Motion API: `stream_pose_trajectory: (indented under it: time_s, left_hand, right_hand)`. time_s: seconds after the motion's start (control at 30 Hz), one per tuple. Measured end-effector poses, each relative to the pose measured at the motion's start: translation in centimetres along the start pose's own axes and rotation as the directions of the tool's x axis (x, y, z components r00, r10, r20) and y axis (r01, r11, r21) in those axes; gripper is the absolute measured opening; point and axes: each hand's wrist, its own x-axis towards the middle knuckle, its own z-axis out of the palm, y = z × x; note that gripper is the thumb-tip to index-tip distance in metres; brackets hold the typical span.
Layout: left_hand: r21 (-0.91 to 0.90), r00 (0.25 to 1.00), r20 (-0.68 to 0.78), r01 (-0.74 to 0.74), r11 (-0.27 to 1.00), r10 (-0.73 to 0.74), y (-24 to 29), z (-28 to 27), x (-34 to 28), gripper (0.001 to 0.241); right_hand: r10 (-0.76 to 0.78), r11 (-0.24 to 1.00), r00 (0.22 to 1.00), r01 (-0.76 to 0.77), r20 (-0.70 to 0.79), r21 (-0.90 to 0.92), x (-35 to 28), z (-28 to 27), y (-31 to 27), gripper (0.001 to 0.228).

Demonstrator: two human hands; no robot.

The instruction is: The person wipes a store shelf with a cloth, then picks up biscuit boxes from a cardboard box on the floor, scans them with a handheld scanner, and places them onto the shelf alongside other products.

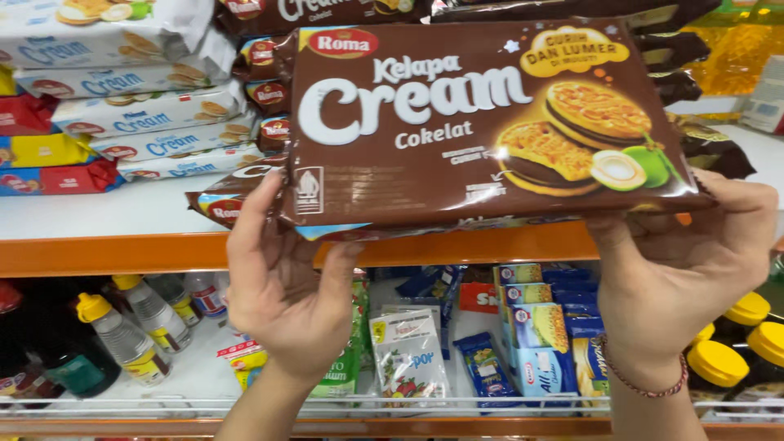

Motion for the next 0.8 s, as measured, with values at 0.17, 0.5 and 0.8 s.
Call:
stream_pose_trajectory:
  time_s: [0.17,0.5,0.8]
  left_hand:
    - [0.003,0.997,-0.059,0.044,0.999,-0.043,-0.3,-4.3,1.2,0.058]
    - [0.078,0.987,-0.005,0.159,0.984,-0.159,-2.3,-7.6,2.8,0.058]
    - [0.089,0.99,-0.012,0.138,0.986,-0.138,-2.4,-7.6,3.7,0.057]
  right_hand:
    - [0.037,0.999,0.995,-0.039,0.089,0.018,-0.7,5.0,-0.9,0.044]
    - [0.14,0.989,0.985,-0.144,0.102,0.036,-0.7,9.8,-0.7,0.035]
    - [0.104,0.993,0.985,-0.096,0.136,-0.063,-0.6,9.6,0.0,0.036]
